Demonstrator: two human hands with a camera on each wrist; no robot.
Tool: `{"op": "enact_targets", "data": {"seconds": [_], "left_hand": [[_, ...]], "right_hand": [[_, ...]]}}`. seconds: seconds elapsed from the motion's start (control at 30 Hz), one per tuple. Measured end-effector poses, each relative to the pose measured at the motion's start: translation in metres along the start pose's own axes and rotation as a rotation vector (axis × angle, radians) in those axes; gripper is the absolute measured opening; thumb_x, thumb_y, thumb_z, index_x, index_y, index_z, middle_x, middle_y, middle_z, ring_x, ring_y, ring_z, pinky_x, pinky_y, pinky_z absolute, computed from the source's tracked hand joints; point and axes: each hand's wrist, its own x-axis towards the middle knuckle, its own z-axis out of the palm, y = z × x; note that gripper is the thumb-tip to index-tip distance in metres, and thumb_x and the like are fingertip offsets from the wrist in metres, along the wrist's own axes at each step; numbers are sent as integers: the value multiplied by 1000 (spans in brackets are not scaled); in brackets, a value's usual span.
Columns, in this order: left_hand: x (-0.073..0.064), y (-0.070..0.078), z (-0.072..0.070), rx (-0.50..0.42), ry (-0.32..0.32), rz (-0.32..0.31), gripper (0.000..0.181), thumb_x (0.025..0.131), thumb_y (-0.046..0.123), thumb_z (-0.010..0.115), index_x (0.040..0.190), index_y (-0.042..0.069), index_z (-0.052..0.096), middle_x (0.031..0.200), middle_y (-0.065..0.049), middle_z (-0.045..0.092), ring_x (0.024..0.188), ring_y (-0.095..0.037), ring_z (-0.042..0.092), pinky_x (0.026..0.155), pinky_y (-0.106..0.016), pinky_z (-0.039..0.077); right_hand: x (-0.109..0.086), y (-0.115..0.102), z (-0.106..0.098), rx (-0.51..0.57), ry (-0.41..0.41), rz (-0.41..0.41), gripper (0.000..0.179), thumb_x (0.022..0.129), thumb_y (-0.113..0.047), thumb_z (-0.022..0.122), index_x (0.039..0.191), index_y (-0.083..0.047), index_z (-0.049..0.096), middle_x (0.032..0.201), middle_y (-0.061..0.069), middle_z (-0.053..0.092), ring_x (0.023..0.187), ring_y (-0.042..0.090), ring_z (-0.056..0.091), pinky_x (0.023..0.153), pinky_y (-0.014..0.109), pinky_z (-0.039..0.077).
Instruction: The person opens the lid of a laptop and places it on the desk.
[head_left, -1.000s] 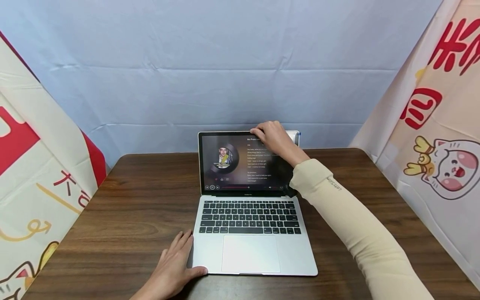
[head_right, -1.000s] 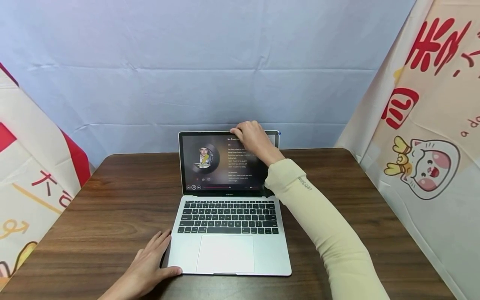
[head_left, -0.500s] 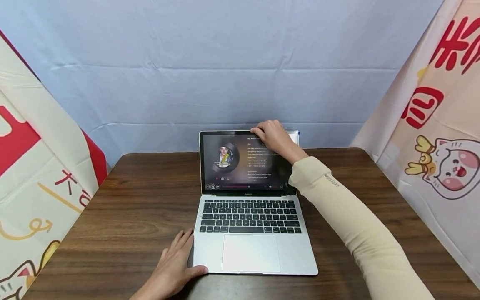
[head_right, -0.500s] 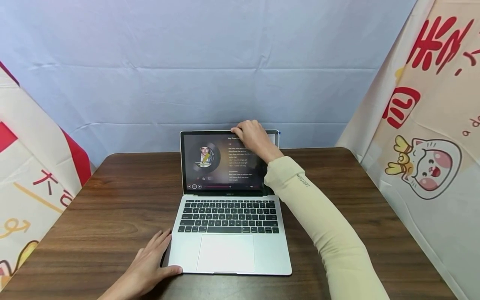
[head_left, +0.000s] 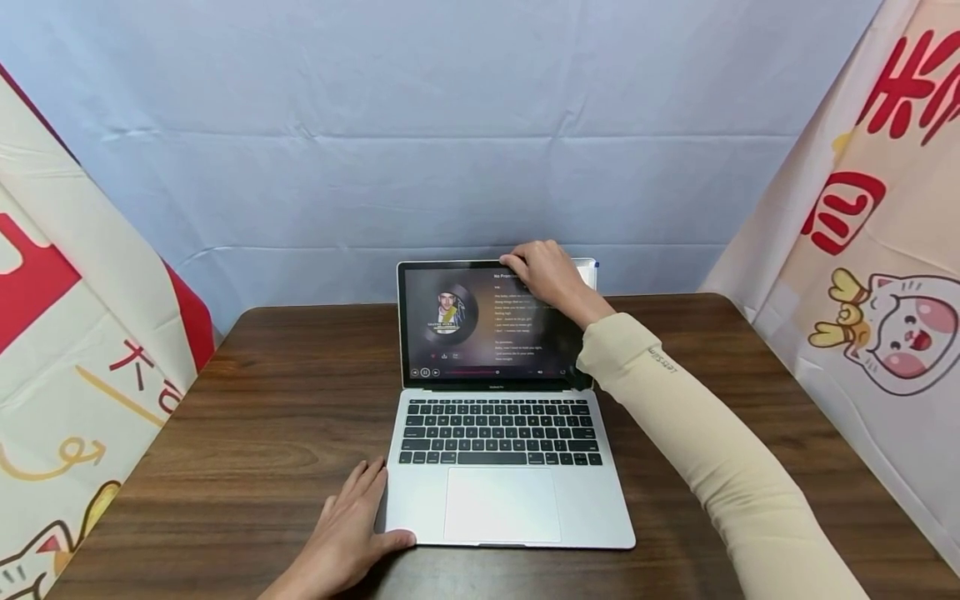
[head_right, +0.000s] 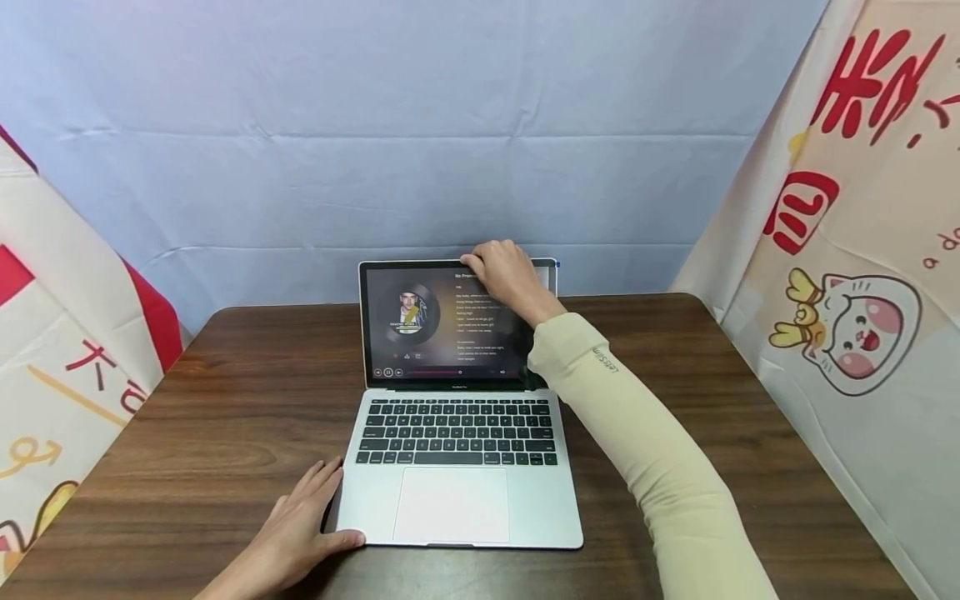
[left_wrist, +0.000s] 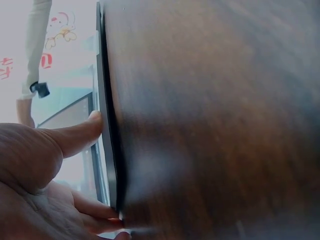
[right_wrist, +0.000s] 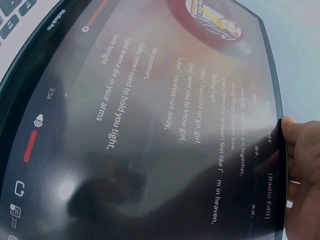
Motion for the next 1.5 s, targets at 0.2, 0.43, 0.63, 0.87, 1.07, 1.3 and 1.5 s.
{"op": "enact_targets", "data": {"seconds": [0.2,0.43,0.63,0.87,1.07,1.3,1.5], "left_hand": [[1,0,-2,2,-5,-2,102,75,42,92,150,-9,45,157,-28,40,148,-48,30,105,-70,32],[0,-1,-4,-2,2,17,100,74,41,92,148,-9,48,157,-26,42,147,-49,31,105,-71,33],[1,0,-4,8,6,24,99,73,40,93,146,-10,50,155,-28,43,146,-50,32,105,-72,33],[1,1,-5,20,-1,23,99,73,41,93,146,-11,50,155,-28,43,146,-50,32,104,-73,33],[1,1,-5,26,-2,24,100,74,42,92,146,-11,49,156,-28,43,147,-49,32,105,-74,32],[1,2,-6,27,-13,11,100,74,42,92,147,-10,49,156,-28,42,147,-49,32,105,-74,31],[2,2,-6,33,-13,7,101,73,43,92,147,-10,49,156,-28,42,147,-49,32,105,-74,32]], "right_hand": [[-2,-3,-3,-19,20,9,30,107,-29,60,101,-7,81,75,7,69,63,23,57,66,40,45],[-5,-5,-5,-8,17,6,31,107,-30,59,105,-9,81,70,5,65,56,21,52,59,36,40],[-7,-6,-6,-17,25,-4,31,107,-30,59,109,-8,81,69,5,64,51,19,45,58,35,37],[-9,-6,-7,-9,38,-32,29,107,-28,60,109,-8,81,66,4,61,49,17,40,58,35,37],[-10,-5,-8,-10,42,-35,28,106,-27,61,111,-7,80,72,6,66,50,18,43,59,35,38],[-14,-1,-13,-11,40,-27,28,107,-26,61,111,-7,81,86,9,75,49,19,42,58,36,36],[-20,6,-19,-16,36,-19,30,107,-28,60,110,-7,80,99,11,77,53,19,46,62,37,39]]}}
